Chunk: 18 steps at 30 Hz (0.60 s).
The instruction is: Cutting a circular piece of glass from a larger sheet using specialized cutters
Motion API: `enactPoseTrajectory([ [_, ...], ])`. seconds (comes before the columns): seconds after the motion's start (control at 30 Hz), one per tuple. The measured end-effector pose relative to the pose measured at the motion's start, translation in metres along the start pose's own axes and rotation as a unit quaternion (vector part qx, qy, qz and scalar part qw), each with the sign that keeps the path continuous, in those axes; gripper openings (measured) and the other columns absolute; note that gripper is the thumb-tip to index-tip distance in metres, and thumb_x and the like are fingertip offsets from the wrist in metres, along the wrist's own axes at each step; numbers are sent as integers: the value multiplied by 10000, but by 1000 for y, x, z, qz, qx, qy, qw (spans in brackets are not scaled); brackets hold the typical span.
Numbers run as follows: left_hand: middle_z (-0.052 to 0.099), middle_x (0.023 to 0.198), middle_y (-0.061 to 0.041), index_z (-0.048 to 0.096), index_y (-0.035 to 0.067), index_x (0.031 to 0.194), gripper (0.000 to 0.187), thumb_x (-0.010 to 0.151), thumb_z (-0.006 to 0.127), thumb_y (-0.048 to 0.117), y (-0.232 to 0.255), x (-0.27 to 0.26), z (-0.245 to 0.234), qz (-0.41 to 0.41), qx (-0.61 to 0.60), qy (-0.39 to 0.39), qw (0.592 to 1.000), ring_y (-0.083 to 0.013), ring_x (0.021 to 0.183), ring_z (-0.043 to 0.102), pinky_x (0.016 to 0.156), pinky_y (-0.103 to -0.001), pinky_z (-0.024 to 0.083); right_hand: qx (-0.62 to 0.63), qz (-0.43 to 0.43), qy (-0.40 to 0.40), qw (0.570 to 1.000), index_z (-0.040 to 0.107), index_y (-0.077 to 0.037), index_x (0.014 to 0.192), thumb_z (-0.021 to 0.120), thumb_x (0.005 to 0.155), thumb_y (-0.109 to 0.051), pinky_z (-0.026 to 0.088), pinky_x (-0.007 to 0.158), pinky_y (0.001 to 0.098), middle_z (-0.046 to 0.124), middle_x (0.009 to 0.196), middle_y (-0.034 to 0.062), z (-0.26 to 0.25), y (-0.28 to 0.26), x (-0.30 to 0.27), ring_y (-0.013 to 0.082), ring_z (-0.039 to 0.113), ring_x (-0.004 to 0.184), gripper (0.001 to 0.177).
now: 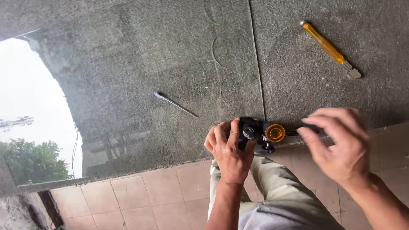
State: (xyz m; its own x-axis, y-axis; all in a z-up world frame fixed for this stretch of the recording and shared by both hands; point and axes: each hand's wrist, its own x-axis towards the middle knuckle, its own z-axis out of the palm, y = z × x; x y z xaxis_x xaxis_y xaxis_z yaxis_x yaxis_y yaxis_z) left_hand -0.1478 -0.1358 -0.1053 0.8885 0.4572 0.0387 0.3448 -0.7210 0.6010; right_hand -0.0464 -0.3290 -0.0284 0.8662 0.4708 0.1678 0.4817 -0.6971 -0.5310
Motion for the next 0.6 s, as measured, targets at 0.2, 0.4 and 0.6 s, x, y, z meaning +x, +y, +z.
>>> enactPoseTrajectory([
  [0.2, 546, 1164, -74, 599, 212, 1288, 554, 852, 551, 551, 8, 3, -7, 6, 6, 12, 1000, -341, 1119, 494, 974, -494, 332, 15, -229, -39, 973, 735, -53, 1058, 678, 962, -348, 443, 923, 420, 701, 1061, 60, 28, -43, 43, 299, 577, 1002, 315],
  [0.4, 513, 1110, -27, 639, 226, 1297, 728, 612, 867, 322, 3, -1, -1, -2, -34, 47, 998, -307, 1175, 464, 1049, -453, 275, 45, -260, -36, 964, 710, -121, 930, 666, 984, -386, 464, 968, 462, 683, 966, 27, 51, -38, 47, 249, 631, 921, 274],
  [0.6, 486, 1102, -9, 612, 230, 1305, 709, 645, 849, 343, 1, -4, -4, -13, -34, 18, 999, -288, 1187, 439, 1050, -442, 269, 47, -275, -74, 957, 713, -104, 862, 677, 983, -369, 448, 1004, 464, 683, 884, 29, 62, -33, 53, 236, 640, 895, 293],
])
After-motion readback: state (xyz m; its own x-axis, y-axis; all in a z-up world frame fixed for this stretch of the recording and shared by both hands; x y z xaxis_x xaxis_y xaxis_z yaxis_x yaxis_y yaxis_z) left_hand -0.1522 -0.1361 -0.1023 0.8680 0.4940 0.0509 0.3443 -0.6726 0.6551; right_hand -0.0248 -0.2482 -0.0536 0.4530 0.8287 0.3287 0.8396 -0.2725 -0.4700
